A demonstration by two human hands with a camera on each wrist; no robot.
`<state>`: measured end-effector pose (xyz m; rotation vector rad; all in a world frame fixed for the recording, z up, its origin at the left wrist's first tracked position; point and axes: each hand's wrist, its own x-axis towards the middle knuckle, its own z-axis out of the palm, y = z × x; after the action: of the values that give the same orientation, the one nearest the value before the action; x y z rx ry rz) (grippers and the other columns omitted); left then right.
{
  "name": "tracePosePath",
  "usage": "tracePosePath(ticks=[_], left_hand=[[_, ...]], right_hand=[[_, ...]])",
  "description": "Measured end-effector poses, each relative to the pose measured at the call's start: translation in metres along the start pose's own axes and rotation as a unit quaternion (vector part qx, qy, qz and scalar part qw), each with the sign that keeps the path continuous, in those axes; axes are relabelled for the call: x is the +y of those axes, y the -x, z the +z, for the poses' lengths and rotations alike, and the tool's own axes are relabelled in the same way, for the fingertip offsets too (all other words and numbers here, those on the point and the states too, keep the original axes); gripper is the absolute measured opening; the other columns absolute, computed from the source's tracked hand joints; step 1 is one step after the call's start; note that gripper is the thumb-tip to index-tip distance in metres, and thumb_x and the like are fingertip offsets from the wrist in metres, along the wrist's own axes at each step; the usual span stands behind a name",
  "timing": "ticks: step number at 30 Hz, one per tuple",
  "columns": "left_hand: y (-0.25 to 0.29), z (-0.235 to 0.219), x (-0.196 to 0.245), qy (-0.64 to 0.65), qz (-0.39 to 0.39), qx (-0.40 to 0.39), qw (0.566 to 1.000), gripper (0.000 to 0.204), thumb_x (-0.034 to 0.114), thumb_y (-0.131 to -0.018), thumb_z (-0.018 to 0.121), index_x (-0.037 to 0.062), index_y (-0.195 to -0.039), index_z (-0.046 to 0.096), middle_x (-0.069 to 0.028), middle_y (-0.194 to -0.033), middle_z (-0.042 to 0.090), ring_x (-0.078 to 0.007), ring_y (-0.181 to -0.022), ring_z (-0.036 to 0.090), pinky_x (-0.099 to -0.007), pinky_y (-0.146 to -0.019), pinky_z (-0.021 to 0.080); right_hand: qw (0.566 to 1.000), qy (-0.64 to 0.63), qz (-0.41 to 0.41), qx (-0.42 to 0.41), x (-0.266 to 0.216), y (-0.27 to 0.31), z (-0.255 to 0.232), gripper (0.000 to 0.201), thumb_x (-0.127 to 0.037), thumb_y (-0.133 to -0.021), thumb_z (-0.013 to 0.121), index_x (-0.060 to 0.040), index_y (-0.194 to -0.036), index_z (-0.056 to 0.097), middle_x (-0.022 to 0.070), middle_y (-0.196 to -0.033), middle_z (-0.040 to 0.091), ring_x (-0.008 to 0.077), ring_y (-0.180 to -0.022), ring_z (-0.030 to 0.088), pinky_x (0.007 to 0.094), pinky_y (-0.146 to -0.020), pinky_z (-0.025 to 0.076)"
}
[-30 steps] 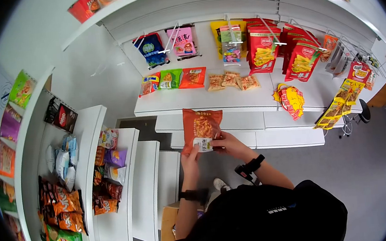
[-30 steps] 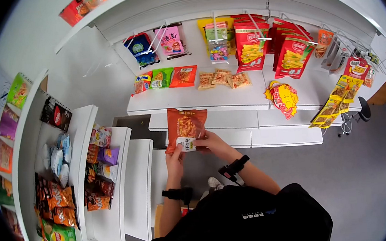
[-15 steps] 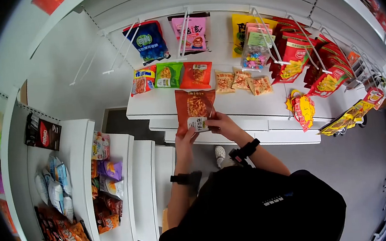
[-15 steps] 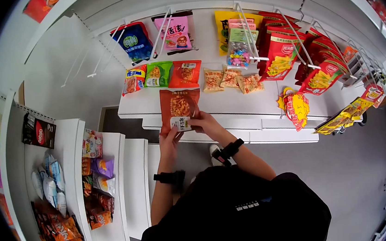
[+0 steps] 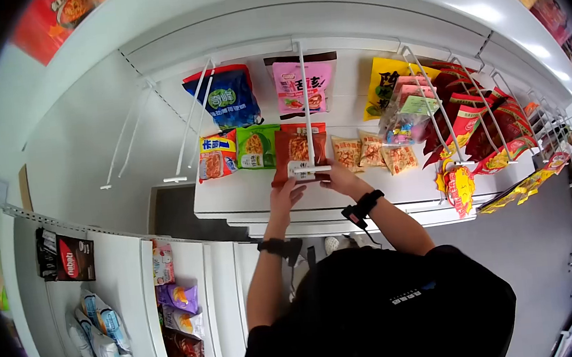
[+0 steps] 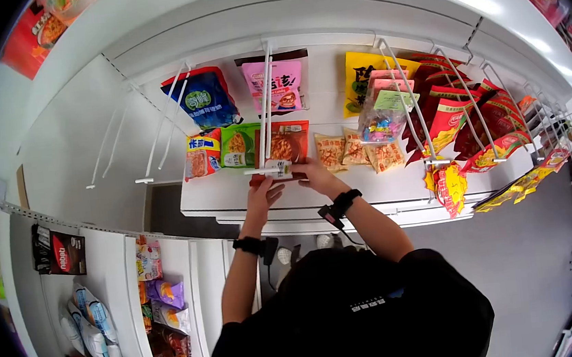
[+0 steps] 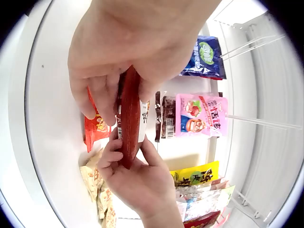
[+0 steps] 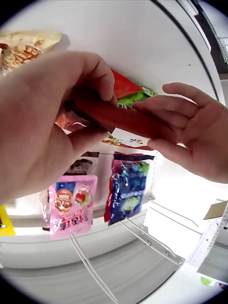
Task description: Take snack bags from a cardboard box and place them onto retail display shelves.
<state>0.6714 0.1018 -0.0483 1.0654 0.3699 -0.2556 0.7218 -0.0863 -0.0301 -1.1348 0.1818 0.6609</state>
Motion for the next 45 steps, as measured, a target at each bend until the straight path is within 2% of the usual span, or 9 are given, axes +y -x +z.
tracePosePath(ticks=[14, 24, 27, 28, 30, 32, 33, 42, 45], left_hand=[[-0.07, 0.002, 0.013, -0.01, -0.017, 0.015, 1.0, 0.023, 0.025, -0.088, 0.056, 0.0055, -0.101, 0.052, -0.008, -0.1, 0.063, -0.0187, -0.082, 0.063, -0.0305, -0.073, 0.048], [-0.063, -0.056, 0.051, -0.007, 0.042, 0.124, 0.991, 0.025, 0.026, -0.091, 0.05, 0.0116, -0.111, 0.052, -0.0038, -0.101, 0.062, -0.0149, -0.08, 0.062, -0.0289, -0.07, 0.046], [-0.072, -0.073, 0.054, -0.006, 0.013, 0.136, 0.991, 0.029, 0.03, -0.09, 0.051, 0.0119, -0.113, 0.051, -0.0041, -0.101, 0.062, -0.0158, -0.081, 0.061, -0.0304, -0.071, 0.046], [-0.073, -0.077, 0.052, -0.012, 0.006, 0.131, 0.991, 0.031, 0.032, -0.09, 0.051, 0.0106, -0.113, 0.051, -0.0049, -0.102, 0.062, -0.017, -0.081, 0.062, -0.031, -0.071, 0.046], [-0.074, -0.084, 0.049, -0.025, -0.011, 0.119, 0.993, 0.037, 0.035, -0.088, 0.053, 0.0079, -0.114, 0.05, -0.0065, -0.102, 0.062, -0.0194, -0.081, 0.063, -0.032, -0.07, 0.046], [-0.074, -0.087, 0.048, -0.013, -0.015, 0.125, 0.992, 0.037, 0.035, -0.088, 0.053, 0.0075, -0.113, 0.051, -0.0068, -0.103, 0.062, -0.0199, -0.081, 0.063, -0.0325, -0.071, 0.046], [-0.074, -0.088, 0.046, -0.006, -0.019, 0.128, 0.992, 0.037, 0.036, -0.088, 0.053, 0.0073, -0.112, 0.052, -0.007, -0.103, 0.062, -0.0201, -0.081, 0.062, -0.0327, -0.071, 0.046], [-0.054, -0.088, 0.03, -0.115, -0.105, 0.057, 0.986, 0.036, 0.037, -0.087, 0.055, 0.0055, -0.106, 0.056, -0.0053, -0.097, 0.064, -0.0159, -0.076, 0.061, -0.0276, -0.069, 0.046], [-0.063, -0.079, 0.011, -0.133, -0.125, 0.008, 0.983, 0.038, 0.036, -0.087, 0.055, 0.0065, -0.111, 0.053, -0.0061, -0.101, 0.063, -0.0176, -0.078, 0.062, -0.0293, -0.07, 0.046]], right_hand=[[1.0, -0.024, -0.006, -0.008, -0.048, -0.05, -0.001, 0.027, -0.009, -0.082, 0.06, -0.0032, -0.107, 0.055, 0.0069, -0.095, 0.062, 0.0168, -0.082, 0.062, 0.0254, -0.064, 0.046], [0.995, -0.057, 0.021, -0.084, -0.003, -0.14, 0.065, 0.025, -0.009, -0.082, 0.06, -0.0063, -0.106, 0.055, 0.0096, -0.103, 0.063, 0.0207, -0.097, 0.062, 0.0288, -0.062, 0.044], [0.993, -0.073, 0.039, -0.089, 0.014, -0.163, 0.074, 0.02, -0.014, -0.08, 0.062, -0.0119, -0.099, 0.058, 0.0043, -0.093, 0.064, 0.0155, -0.079, 0.063, 0.0264, -0.058, 0.044], [0.977, 0.126, -0.129, -0.111, 0.021, -0.169, 0.066, 0.021, -0.016, -0.08, 0.063, -0.0114, -0.1, 0.058, 0.0048, -0.094, 0.064, 0.0159, -0.08, 0.063, 0.0266, -0.06, 0.046], [0.752, 0.484, -0.428, -0.129, 0.032, -0.178, 0.048, 0.024, -0.019, -0.08, 0.064, -0.0104, -0.103, 0.06, 0.0059, -0.096, 0.064, 0.0166, -0.081, 0.064, 0.0271, -0.063, 0.05], [0.958, 0.244, -0.143, -0.048, 0.012, -0.152, 0.074, 0.027, -0.022, -0.08, 0.065, -0.0076, -0.103, 0.061, 0.007, -0.094, 0.064, 0.0173, -0.08, 0.064, 0.0286, -0.066, 0.052], [0.995, 0.102, 0.013, -0.001, 0.003, -0.142, 0.084, 0.029, -0.023, -0.08, 0.065, -0.0061, -0.103, 0.062, 0.0076, -0.094, 0.064, 0.0177, -0.079, 0.064, 0.0294, -0.068, 0.053], [0.933, 0.223, -0.191, 0.209, -0.001, -0.095, 0.003, 0.025, -0.021, -0.08, 0.063, 0.0006, -0.092, 0.063, 0.006, -0.077, 0.063, 0.0152, -0.063, 0.056, 0.0286, -0.053, 0.045], [0.848, 0.357, -0.139, 0.366, -0.004, -0.092, -0.039, 0.036, -0.029, -0.076, 0.064, 0.0032, -0.093, 0.061, 0.0208, -0.096, 0.064, 0.0328, -0.087, 0.063, 0.0379, -0.071, 0.05]])
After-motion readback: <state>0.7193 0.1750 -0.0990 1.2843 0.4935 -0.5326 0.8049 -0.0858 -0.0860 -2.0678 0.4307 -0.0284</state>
